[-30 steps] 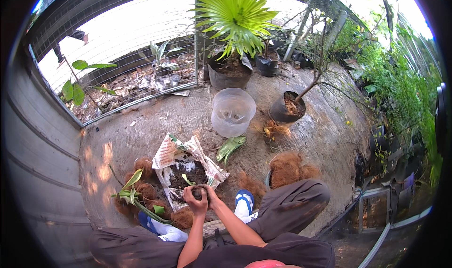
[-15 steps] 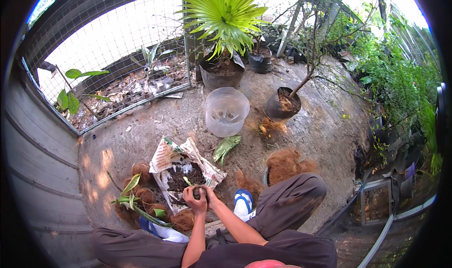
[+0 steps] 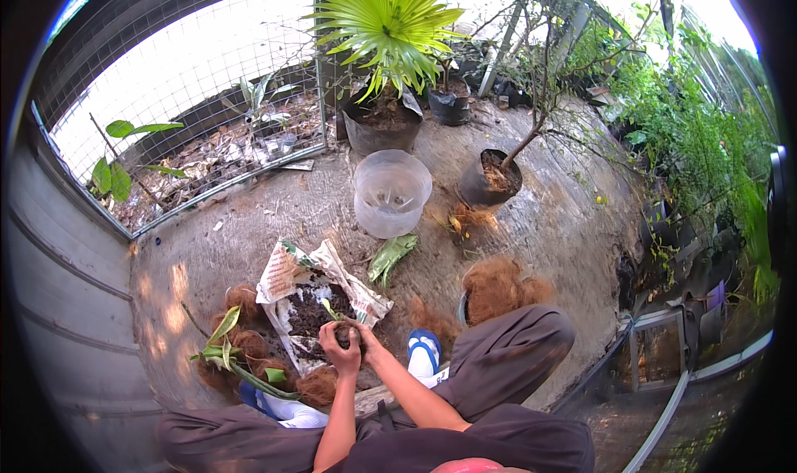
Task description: The person sits on the ground and packs soil around small plant seedlings by hand. They then wrap the soil ball with coconut coir to form a compact planting unit.
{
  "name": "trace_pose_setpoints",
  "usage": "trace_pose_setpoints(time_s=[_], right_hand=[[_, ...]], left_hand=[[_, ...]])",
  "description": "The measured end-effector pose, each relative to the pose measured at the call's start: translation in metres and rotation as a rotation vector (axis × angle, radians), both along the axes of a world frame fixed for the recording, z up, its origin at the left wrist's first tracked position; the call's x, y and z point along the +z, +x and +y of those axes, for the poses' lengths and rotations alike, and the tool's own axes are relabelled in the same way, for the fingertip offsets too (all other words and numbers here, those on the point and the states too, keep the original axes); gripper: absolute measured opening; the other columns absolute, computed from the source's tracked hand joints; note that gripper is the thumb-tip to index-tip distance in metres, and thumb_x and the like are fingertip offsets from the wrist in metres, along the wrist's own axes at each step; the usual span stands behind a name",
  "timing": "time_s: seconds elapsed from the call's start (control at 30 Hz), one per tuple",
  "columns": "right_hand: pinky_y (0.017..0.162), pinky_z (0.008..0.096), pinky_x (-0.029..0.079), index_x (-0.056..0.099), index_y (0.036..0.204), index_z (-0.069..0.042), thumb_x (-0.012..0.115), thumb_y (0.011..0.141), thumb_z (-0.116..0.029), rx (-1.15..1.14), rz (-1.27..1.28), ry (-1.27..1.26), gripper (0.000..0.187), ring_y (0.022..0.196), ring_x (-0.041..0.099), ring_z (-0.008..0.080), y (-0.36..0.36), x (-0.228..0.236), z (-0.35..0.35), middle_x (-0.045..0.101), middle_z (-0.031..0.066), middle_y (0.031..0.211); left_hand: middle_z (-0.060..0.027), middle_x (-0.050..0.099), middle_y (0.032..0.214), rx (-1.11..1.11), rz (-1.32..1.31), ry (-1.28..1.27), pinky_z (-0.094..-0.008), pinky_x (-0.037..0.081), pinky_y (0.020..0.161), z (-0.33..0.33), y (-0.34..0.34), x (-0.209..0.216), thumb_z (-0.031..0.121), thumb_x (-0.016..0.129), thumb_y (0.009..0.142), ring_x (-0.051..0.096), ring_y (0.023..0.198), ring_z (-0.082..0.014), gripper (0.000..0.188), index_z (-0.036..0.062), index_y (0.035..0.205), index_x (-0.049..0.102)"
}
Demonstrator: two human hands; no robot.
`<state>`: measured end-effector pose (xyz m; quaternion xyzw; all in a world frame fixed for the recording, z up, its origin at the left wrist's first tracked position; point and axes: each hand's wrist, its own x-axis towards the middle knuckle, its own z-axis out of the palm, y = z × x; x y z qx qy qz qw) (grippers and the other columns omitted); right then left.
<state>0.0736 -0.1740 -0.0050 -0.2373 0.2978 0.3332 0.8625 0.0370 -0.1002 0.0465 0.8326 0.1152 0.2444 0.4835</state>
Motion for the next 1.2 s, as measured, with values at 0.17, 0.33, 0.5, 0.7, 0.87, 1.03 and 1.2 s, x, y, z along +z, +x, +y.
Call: trace_pose_setpoints(time_s=[0.17,0.33,0.5,0.7,0.87,1.03,1.2], right_hand=[[0.077,0.0344,0.061,0.072,0.102,-0.012,0.071,0.096,-0.033,0.023,0.054,0.091,0.021,0.088,0.07,0.0165,0.001,0.007,-0.004,0.073,0.0029,0.098],[0.082,0.0351,0.06,0.073,0.107,-0.013,0.069,0.096,-0.034,0.057,0.007,0.067,0.025,0.089,0.07,0.0172,-0.002,-0.006,-0.004,0.074,0.0026,0.1],[0.085,0.0356,0.062,0.073,0.107,-0.01,0.065,0.098,-0.034,0.026,-0.158,0.055,0.027,0.091,0.072,0.0203,-0.004,-0.014,-0.004,0.074,0.0062,0.101],[0.084,0.0319,0.058,0.073,0.112,-0.008,0.064,0.1,-0.036,0.296,-0.213,-0.231,0.032,0.094,0.071,0.0168,0.032,0.037,0.032,0.075,0.0032,0.105],[0.107,0.0337,0.045,0.069,0.128,-0.001,0.04,0.105,-0.065,0.737,-0.491,-0.543,0.074,0.114,0.065,0.0204,0.05,0.034,0.045,0.071,0.009,0.126],[0.102,0.0455,0.049,0.066,0.134,-0.003,0.031,0.102,-0.075,0.982,-0.539,-0.579,0.087,0.117,0.064,0.0294,0.056,0.048,0.047,0.072,0.0162,0.124],[0.081,0.035,0.056,0.071,0.121,-0.01,0.046,0.103,-0.06,0.651,-0.445,-0.741,0.058,0.092,0.071,0.0185,0.085,-0.008,0.029,0.078,0.0085,0.105]], left_hand=[[-0.0193,0.06,0.112,-0.027,-0.048,0.007,-0.0504,0.043,0.097,0.001,-0.001,0.006,0.028,0.071,0.083,0.057,0.107,-0.0403,0.038,0.0008,0.106,0.061],[-0.0186,0.064,0.102,-0.037,-0.088,0.031,-0.0498,0.046,0.093,0.001,-0.002,0.009,0.024,0.071,0.081,0.061,0.1,-0.0397,0.033,0.0016,0.103,0.063],[-0.0183,0.064,0.097,-0.031,-0.121,0.083,-0.0481,0.049,0.087,0.005,0.003,0.028,0.022,0.072,0.081,0.062,0.095,-0.0396,0.031,0.0011,0.102,0.063],[-0.0175,0.062,0.115,0.279,-0.026,-0.146,-0.0469,0.046,0.1,0.032,0.005,0.019,0.032,0.075,0.09,0.06,0.108,-0.0373,0.048,0.0012,0.123,0.059],[-0.0094,0.067,0.127,0.177,0.329,-1.344,-0.0385,0.048,0.104,0.089,-0.013,-0.029,0.04,0.074,0.093,0.065,0.116,-0.0237,0.052,0.0065,0.131,0.063],[-0.0054,0.073,0.113,0.166,0.303,-1.342,-0.0326,0.06,0.083,0.103,-0.035,-0.022,0.035,0.077,0.09,0.072,0.098,-0.0181,0.04,0.0056,0.117,0.072],[-0.011,0.071,0.111,0.163,0.076,-1.706,-0.0389,0.061,0.081,0.116,-0.033,-0.026,0.033,0.073,0.089,0.07,0.099,-0.0243,0.04,0.0042,0.117,0.067]])
